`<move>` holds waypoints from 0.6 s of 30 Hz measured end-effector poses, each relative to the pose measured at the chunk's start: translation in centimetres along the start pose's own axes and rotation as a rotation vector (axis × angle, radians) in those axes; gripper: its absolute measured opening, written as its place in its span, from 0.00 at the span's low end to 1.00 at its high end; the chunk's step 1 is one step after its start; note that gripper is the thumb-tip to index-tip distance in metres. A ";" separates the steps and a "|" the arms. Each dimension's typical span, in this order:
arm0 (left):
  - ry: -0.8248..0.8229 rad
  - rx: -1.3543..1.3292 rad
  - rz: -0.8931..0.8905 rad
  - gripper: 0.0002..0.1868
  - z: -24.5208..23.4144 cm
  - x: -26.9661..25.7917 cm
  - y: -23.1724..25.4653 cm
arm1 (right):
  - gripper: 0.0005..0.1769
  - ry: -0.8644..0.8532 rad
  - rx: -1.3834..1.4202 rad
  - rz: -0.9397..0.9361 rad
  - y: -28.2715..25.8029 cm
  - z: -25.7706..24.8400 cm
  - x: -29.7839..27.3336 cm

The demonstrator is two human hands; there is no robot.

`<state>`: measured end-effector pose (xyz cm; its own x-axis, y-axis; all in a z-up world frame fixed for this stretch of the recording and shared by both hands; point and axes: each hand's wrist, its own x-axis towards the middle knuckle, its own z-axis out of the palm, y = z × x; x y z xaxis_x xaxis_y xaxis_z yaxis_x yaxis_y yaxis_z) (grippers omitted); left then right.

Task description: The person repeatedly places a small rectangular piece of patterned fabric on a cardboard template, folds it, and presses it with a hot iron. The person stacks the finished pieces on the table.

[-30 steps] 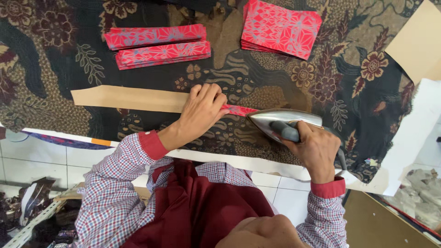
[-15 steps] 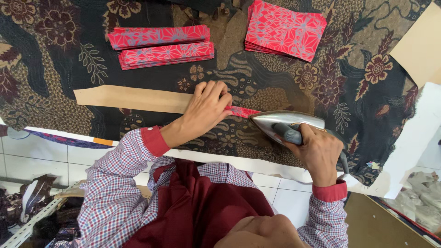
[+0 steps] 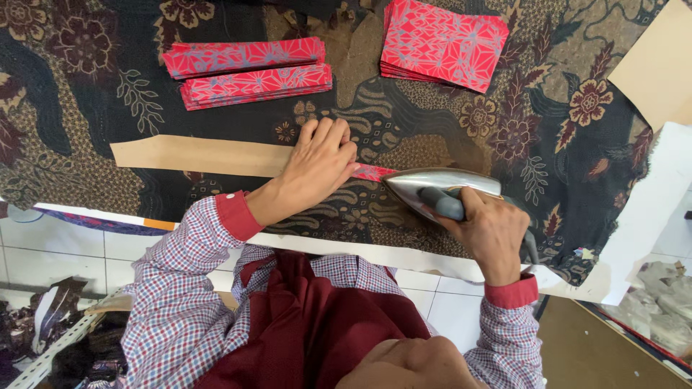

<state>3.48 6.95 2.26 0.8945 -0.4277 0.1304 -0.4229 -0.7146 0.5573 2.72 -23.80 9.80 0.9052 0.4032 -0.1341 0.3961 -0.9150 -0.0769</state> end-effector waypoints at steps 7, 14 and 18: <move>0.016 0.039 -0.019 0.12 -0.5 0.0 -0.2 | 0.22 -0.016 0.036 -0.064 -2.9 0.3 2.1; 0.159 0.117 -0.099 0.10 -1.3 -1.3 0.4 | 0.24 -0.049 0.038 -0.078 -5.8 0.3 4.0; 0.219 0.038 -0.079 0.14 -1.1 -2.5 1.4 | 0.26 -0.005 0.059 -0.083 -6.6 0.5 4.4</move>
<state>0.83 7.68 3.61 0.9335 -0.2425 0.2643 -0.3517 -0.7634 0.5418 3.99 -16.03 9.24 0.8691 0.4774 -0.1296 0.4595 -0.8761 -0.1461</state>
